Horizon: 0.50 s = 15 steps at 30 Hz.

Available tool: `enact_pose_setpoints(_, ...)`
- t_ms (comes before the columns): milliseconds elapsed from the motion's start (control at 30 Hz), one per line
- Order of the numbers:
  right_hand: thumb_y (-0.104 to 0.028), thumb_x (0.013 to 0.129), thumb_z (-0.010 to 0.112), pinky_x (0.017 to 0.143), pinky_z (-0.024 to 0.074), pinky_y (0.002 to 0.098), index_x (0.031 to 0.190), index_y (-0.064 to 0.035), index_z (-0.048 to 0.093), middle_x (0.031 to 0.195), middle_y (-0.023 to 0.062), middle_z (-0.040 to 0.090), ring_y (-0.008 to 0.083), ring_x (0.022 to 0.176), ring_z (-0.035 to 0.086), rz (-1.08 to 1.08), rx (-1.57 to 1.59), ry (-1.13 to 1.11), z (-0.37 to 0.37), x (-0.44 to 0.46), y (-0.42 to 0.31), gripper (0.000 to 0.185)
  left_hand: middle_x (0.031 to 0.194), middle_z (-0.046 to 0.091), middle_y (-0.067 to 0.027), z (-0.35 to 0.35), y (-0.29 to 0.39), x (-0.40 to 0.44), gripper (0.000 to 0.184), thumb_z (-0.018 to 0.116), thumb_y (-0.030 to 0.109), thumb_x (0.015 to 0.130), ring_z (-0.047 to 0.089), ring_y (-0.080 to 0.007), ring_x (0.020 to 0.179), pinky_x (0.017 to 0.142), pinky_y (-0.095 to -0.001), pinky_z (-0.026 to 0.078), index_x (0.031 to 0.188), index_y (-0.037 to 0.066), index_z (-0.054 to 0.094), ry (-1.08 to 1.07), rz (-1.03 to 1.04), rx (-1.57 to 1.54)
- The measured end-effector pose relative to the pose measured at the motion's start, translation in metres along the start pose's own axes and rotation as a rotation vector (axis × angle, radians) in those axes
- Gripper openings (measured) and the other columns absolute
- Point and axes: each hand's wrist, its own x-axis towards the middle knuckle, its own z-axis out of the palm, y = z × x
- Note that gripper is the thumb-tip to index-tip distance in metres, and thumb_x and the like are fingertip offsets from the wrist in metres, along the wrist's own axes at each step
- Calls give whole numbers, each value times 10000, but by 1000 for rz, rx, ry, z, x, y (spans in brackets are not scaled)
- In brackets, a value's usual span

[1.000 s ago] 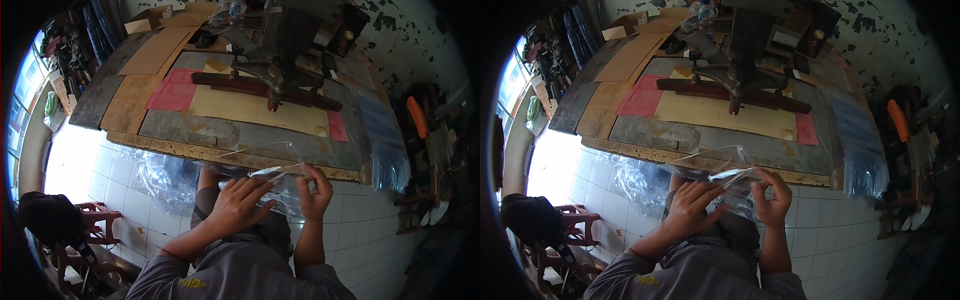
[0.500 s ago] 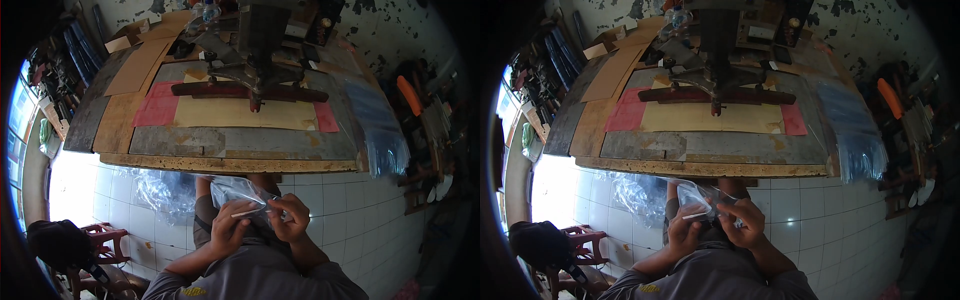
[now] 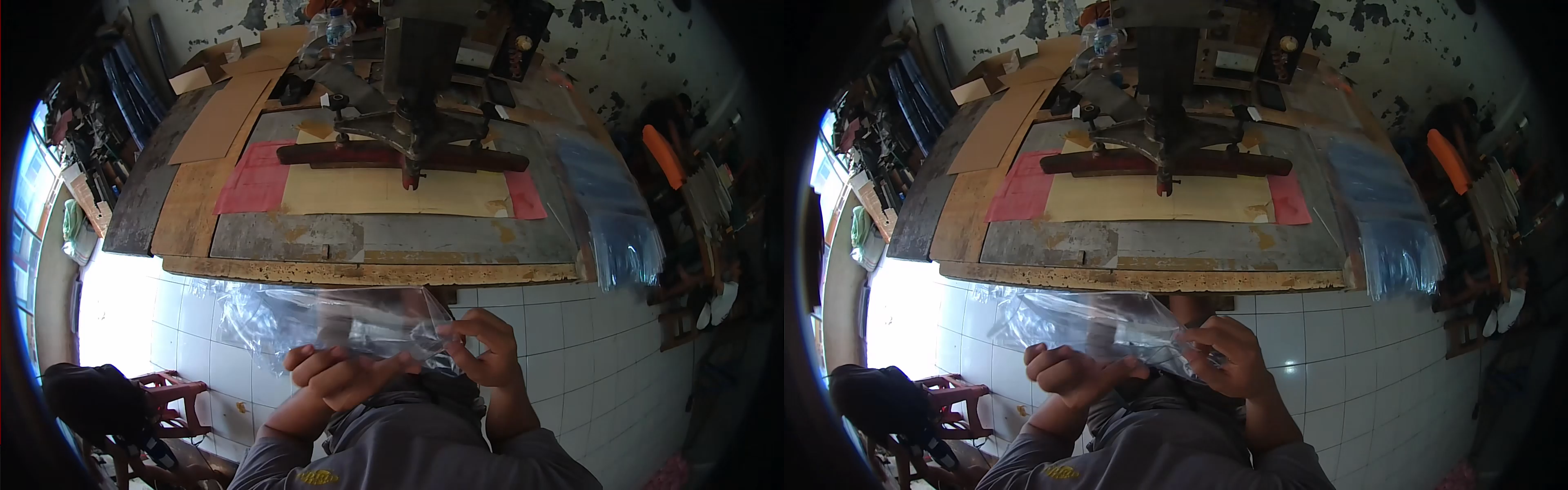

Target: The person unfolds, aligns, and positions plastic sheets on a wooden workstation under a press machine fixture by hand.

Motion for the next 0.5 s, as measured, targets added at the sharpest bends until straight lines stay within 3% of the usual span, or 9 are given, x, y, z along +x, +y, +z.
enact_pose_setpoints(33, -28, 814, 749, 614, 486, 318, 1114, -22, 731, 791, 45, 623, 160, 664, 595, 10, -23, -33, -2, 1, 0, 301, 1008, 743, 118, 24, -4, 10, 167, 766, 449, 891, 684, -82, 985, 1004, -325, 349, 950, 293, 755, 200, 56, 59)
enact_pose_setpoints(100, -44, 809, 752, 726, 518, 343, 1169, -18, 688, 940, 84, 642, 208, 808, 628, 71, -86, 13, -4, 6, -8, 367, 999, 738, 116, 27, -8, 21, 173, 765, 441, 896, 681, -96, 934, 991, -328, 371, 954, 279, 763, 140, 139, 37)
enact_pose_setpoints(167, -64, 803, 759, 859, 512, 385, 1232, -19, 639, 1099, 117, 625, 272, 988, 608, 45, -156, 120, -3, 10, -14, 448, 983, 732, 116, 3, -11, 39, 167, 780, 409, 892, 677, -114, 863, 955, -326, 411, 962, 257, 770, -386, 183, -116)
enact_pose_setpoints(200, -75, 799, 764, 935, 491, 415, 1267, -22, 612, 1184, 131, 597, 313, 1097, 572, -9, -194, 205, -1, 12, -15, 495, 1003, 760, 26, 7, -14, 41, 294, 878, 372, 766, 720, -122, 883, 798, -271, 478, 963, 195, 751, -502, 157, -223)
enact_pose_setpoints(267, -97, 792, 774, 1089, 447, 475, 1339, -28, 557, 1353, 160, 543, 394, 1315, 499, -118, -269, 377, 3, 17, -17, 592, 969, 738, 31, 21, -15, 38, 231, 851, 300, 787, 683, -108, 765, 654, -246, 450, 935, 158, 743, -485, 126, -267)
enact_pose_setpoints(333, -101, 791, 780, 1081, 454, 481, 1321, -25, 571, 1364, 159, 552, 397, 1338, 498, -188, -357, 272, -1, 26, -31, 575, 869, 688, 18, 32, -17, 40, 250, 837, 251, 763, 645, -90, 660, 525, -230, 403, 936, 110, 724, -480, 126, -332)
enact_pose_setpoints(500, -70, 832, 808, 1024, 517, 479, 1176, -15, 670, 1169, 137, 690, 335, 1173, 662, -182, -254, 112, 0, 41, -25, 375, 763, 598, 25, 41, -11, 33, 315, 839, 272, 743, 608, -118, 618, 525, -276, 410, 981, 104, 717, -572, -41, -495)
